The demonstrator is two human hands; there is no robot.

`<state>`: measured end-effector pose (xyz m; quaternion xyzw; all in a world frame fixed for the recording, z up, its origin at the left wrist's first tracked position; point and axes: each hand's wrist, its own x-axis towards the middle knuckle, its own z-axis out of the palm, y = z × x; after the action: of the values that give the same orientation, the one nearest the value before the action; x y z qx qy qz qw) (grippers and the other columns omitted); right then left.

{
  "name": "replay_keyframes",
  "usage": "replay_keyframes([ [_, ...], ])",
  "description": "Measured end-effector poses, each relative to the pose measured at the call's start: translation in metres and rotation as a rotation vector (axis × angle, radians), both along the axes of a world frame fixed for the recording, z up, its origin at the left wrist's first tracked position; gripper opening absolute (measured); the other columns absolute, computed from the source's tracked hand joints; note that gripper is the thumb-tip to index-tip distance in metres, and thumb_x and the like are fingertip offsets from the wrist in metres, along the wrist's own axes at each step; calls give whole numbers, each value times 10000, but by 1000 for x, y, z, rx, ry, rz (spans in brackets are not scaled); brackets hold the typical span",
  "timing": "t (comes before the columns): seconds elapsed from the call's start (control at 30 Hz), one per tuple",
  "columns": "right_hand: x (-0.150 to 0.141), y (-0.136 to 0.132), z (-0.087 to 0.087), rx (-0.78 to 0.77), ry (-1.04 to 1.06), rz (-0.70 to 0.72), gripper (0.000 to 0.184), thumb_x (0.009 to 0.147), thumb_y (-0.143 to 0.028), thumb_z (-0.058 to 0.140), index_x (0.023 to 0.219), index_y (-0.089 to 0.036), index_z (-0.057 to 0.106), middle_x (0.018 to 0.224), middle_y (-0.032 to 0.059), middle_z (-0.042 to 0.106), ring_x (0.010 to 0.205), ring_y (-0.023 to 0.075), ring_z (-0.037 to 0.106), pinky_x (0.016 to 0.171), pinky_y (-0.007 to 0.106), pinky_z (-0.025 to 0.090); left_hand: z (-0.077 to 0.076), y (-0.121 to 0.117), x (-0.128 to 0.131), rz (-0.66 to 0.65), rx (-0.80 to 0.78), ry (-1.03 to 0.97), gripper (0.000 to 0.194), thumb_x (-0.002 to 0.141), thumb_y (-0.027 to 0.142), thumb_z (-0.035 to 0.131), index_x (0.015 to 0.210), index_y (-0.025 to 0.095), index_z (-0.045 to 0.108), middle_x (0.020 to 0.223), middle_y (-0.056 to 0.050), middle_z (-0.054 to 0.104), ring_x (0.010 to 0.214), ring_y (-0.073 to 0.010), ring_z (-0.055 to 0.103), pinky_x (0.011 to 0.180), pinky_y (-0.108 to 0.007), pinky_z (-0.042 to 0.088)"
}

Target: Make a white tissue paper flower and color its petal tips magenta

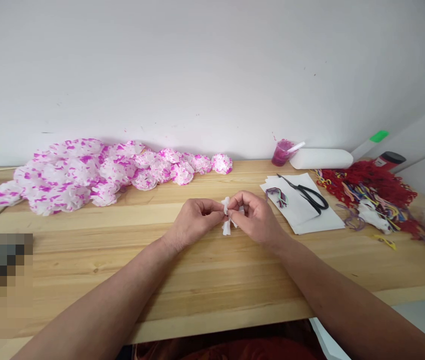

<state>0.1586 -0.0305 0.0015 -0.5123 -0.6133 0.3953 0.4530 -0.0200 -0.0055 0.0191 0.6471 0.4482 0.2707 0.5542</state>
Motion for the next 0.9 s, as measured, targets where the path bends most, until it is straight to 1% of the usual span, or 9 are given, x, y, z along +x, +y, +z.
replay_keyframes([
  [0.1,0,0,0,1,2,-2,50,785,-213,630,803,-204,584,745,-9,582,660,121,543,582,232,438,0,0,0,-2,-3,-14,241,784,308,611,864,149,774,809,-41,748,698,-147,587,624,-239,411],
  [0.3,0,0,1,-7,37,10,54,786,-207,627,795,-202,574,745,-12,577,656,118,532,574,231,436,2,-1,0,-6,-13,-8,256,778,346,634,854,145,773,745,-28,715,644,-130,540,582,-236,373],
  [0.6,0,0,2,-14,34,12,74,788,-221,643,782,-200,572,723,-17,568,638,113,519,561,229,430,-1,0,0,-21,6,-25,265,805,371,620,828,154,771,689,0,657,612,-108,484,563,-224,339],
  [0.73,0,0,2,-9,31,16,73,795,-225,639,781,-201,571,730,-15,577,638,115,529,558,229,431,-2,0,0,-22,-3,-31,241,796,341,624,839,155,772,727,-8,687,639,-116,515,580,-223,355],
  [0.9,0,0,1,-17,21,22,76,808,-240,637,799,-202,573,739,-8,597,650,124,564,566,236,439,0,0,0,-14,10,-23,222,789,299,614,828,155,778,697,1,678,600,-98,480,556,-212,346],
])
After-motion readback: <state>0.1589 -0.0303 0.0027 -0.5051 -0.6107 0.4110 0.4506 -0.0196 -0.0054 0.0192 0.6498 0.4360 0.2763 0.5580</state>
